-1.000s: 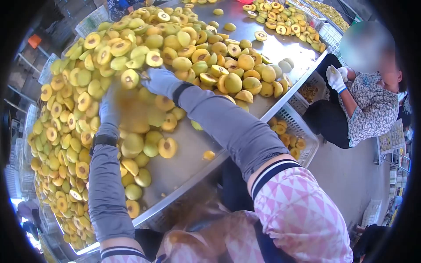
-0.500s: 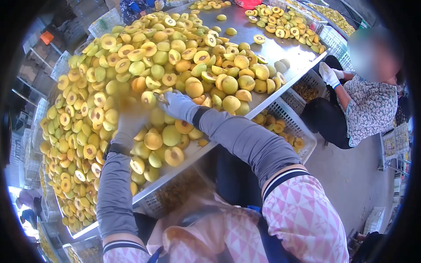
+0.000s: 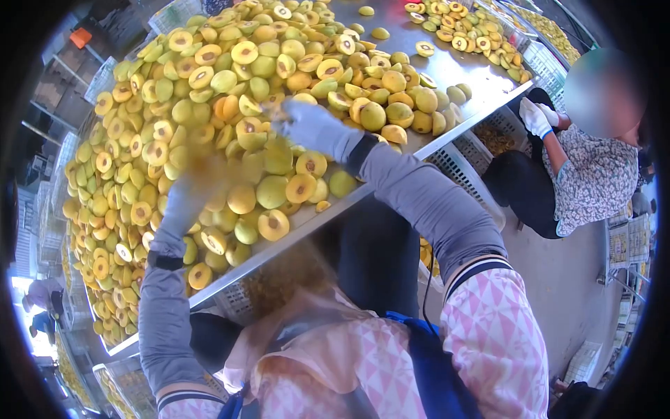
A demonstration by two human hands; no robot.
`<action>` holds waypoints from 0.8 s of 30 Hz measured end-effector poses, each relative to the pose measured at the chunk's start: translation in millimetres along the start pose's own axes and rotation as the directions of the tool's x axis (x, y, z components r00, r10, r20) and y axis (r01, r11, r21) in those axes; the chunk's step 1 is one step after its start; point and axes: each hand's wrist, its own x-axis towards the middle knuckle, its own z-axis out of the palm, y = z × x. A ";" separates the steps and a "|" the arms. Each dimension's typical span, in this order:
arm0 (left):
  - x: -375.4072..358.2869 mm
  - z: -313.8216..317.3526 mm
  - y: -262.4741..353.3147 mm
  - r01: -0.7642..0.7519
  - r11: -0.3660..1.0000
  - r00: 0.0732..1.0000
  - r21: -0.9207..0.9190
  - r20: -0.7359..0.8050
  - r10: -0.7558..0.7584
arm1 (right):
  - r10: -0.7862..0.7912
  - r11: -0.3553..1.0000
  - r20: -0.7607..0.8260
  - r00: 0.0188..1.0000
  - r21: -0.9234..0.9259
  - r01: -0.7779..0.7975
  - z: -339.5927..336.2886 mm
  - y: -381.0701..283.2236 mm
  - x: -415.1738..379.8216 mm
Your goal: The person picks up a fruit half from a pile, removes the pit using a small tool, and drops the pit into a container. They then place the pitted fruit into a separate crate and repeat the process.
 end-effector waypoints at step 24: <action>-160.7 25.2 109.1 0.079 0.558 0.882 -0.826 -0.203 -0.425 | -0.268 0.960 -0.110 0.957 -0.107 0.257 107.4 -148.8 -93.2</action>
